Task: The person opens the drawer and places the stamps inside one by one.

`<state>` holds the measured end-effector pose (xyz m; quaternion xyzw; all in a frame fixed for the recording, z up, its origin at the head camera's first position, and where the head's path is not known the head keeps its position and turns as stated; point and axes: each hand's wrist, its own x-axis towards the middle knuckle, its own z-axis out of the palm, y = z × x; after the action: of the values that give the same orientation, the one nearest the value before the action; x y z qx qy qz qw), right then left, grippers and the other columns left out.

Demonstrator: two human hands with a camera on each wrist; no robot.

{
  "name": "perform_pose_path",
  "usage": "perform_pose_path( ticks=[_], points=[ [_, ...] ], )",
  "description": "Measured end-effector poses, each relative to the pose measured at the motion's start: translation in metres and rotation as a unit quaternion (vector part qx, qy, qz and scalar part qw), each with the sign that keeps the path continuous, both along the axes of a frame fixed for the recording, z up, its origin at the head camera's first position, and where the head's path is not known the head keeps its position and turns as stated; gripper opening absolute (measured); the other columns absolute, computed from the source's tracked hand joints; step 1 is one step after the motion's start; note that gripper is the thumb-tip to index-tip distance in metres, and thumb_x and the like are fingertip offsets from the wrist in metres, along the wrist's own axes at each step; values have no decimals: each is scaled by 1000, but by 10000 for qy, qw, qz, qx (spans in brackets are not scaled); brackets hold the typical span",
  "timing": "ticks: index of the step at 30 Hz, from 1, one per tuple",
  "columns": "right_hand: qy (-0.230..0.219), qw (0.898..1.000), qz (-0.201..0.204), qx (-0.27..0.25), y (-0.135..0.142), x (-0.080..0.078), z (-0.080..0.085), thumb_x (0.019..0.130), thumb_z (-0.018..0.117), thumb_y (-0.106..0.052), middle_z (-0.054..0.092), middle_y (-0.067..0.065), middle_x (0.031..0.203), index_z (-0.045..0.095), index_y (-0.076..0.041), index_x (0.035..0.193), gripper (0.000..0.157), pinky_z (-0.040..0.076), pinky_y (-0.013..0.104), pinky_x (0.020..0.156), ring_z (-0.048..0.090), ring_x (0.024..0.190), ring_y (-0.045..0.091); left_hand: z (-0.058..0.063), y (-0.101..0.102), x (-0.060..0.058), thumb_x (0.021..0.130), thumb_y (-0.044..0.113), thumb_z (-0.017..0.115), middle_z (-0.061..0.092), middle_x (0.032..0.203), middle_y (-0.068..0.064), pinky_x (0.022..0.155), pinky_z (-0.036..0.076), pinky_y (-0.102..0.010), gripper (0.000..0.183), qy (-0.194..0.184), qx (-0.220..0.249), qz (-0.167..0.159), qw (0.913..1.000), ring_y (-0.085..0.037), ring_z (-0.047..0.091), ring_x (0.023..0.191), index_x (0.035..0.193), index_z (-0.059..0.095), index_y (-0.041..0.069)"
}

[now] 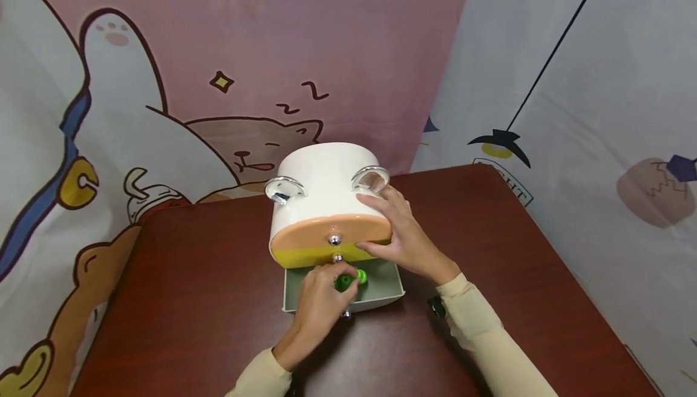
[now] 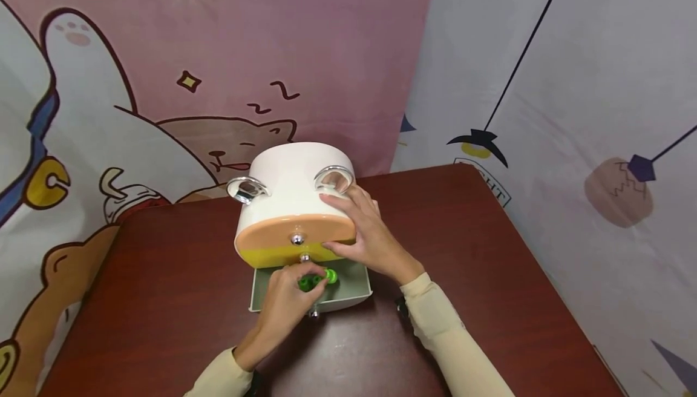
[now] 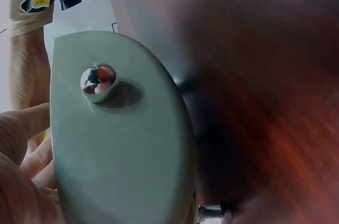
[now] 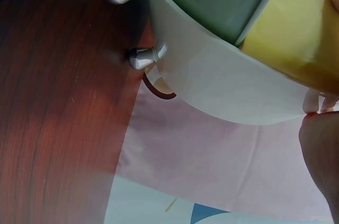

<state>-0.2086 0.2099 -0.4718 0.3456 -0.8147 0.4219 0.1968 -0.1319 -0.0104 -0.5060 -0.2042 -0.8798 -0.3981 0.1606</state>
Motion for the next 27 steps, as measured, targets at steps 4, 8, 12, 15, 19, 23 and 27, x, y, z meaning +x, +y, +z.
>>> perform_pose_path(
  ticks=[4, 8, 12, 15, 19, 23, 27],
  points=[
    [25, 10000, 33, 4, -2, 0, -1, 77, 102, -15, 42, 14, 164, 51, -19, 159, 97, 29, 67, 111, 36, 149, 36, -2, 2, -2, 81, 3, 94, 78, 82, 1, 60, 55, -37, 18, -109, -223, -37, 9997, -22, 73, 71, 88, 81, 14],
    [75, 10000, 51, -3, -3, -1, -1, 76, 102, -15, 44, 14, 162, 51, -19, 159, 97, 30, 66, 111, 37, 148, 36, -6, 6, -6, 81, 3, 94, 78, 82, 3, 58, 54, -36, 18, -249, -588, 30, 9980, -21, 73, 71, 87, 82, 15],
    [123, 9999, 36, -51, -3, -2, 0, 76, 102, -14, 44, 15, 160, 52, -18, 159, 97, 30, 66, 111, 38, 147, 37, -6, 11, -11, 82, 5, 94, 80, 86, 2, 61, 56, -36, 16, -408, -864, -40, 9954, -22, 74, 74, 87, 83, 15],
    [91, 9999, 61, -25, -2, -1, 1, 77, 102, -15, 44, 15, 161, 51, -19, 159, 97, 30, 66, 112, 37, 147, 36, -5, 13, -13, 83, 5, 94, 80, 86, 1, 61, 56, -36, 15, -511, -915, -79, 9945, -21, 74, 74, 87, 82, 14],
    [39, 10000, 68, 26, -2, 0, 1, 77, 102, -17, 43, 14, 163, 51, -19, 160, 97, 29, 67, 112, 37, 148, 36, -5, 12, -13, 82, 4, 94, 78, 84, -1, 60, 55, -36, 16, -512, -942, -126, 9942, -22, 72, 73, 87, 81, 13],
    [0, 10000, 44, 37, -2, 1, 1, 78, 101, -16, 43, 14, 162, 51, -20, 160, 97, 29, 68, 112, 36, 149, 36, -5, 10, -9, 84, 6, 93, 76, 82, -1, 58, 53, -35, 15, -450, -821, -161, 9955, -21, 70, 71, 91, 81, 13],
    [15, 10000, 18, 44, 0, 1, 2, 78, 101, -17, 43, 14, 162, 51, -19, 160, 97, 30, 67, 112, 36, 148, 36, -2, 5, 1, 86, 9, 92, 78, 89, -1, 61, 54, -37, 15, -162, -634, 48, 9978, -21, 71, 75, 96, 81, 12]
  ],
)
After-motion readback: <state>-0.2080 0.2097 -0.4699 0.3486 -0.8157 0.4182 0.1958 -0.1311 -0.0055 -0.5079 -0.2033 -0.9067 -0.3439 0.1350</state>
